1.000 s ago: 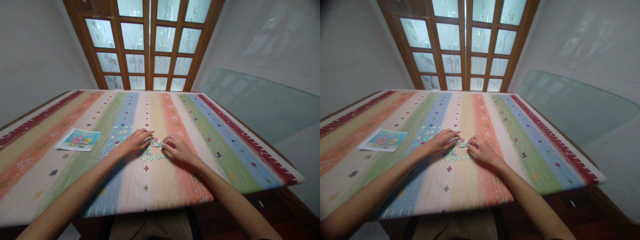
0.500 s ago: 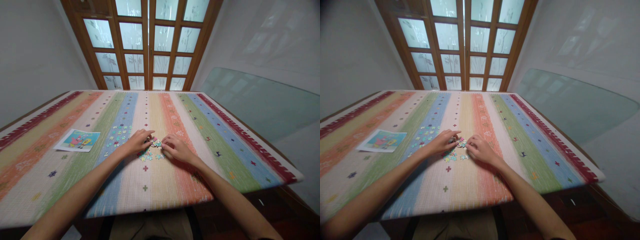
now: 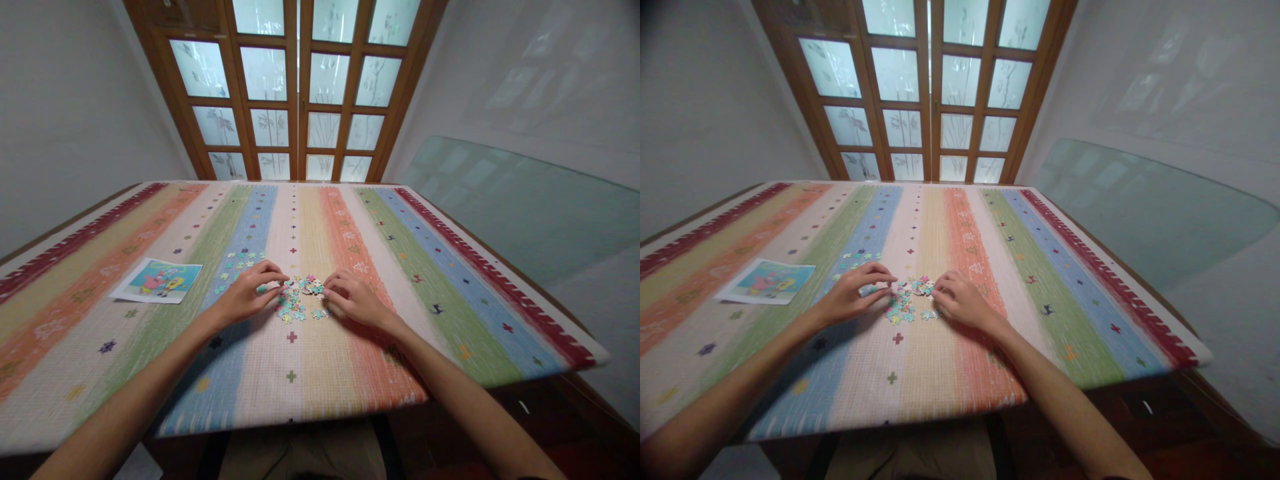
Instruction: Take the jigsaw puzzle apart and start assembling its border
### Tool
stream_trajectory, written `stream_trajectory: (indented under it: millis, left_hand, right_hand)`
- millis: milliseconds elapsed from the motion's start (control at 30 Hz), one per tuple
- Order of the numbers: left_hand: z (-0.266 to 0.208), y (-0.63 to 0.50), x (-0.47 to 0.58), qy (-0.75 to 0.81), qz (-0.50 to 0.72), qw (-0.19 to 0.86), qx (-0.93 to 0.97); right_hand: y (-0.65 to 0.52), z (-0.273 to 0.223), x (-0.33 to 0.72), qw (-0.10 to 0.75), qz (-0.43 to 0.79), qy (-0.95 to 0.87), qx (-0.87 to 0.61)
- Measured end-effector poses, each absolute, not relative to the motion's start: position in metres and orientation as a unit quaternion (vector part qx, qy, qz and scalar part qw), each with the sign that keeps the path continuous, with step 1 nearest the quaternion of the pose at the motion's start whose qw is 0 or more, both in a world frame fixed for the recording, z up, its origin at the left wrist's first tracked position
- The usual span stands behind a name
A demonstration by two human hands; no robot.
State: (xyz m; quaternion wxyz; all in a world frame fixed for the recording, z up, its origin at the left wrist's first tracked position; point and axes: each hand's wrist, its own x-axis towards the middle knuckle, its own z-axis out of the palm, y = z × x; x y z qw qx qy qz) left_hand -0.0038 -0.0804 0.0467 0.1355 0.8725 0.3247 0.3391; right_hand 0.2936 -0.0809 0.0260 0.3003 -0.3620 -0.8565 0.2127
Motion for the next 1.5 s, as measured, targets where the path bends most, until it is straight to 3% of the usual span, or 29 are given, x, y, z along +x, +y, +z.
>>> stream_trajectory:
  millis: [467,700,933,1500]
  left_hand:
    - [0.055,-0.111,-0.068,0.470,0.433,0.197,0.743]
    - [0.055,-0.114,-0.089,0.460,0.474,0.123,0.741]
    - [0.047,-0.120,-0.098,0.432,0.430,0.033,0.792]
    - [0.028,-0.126,-0.090,0.401,0.335,0.052,0.851]
  right_hand:
    - [-0.082,0.027,0.293,0.299,0.215,-0.854,-0.367]
    - [-0.083,0.029,0.292,0.284,0.211,-0.856,-0.377]
    - [-0.083,0.027,0.293,0.289,0.215,-0.856,-0.371]
    - [-0.083,0.029,0.293,0.286,0.219,-0.857,-0.369]
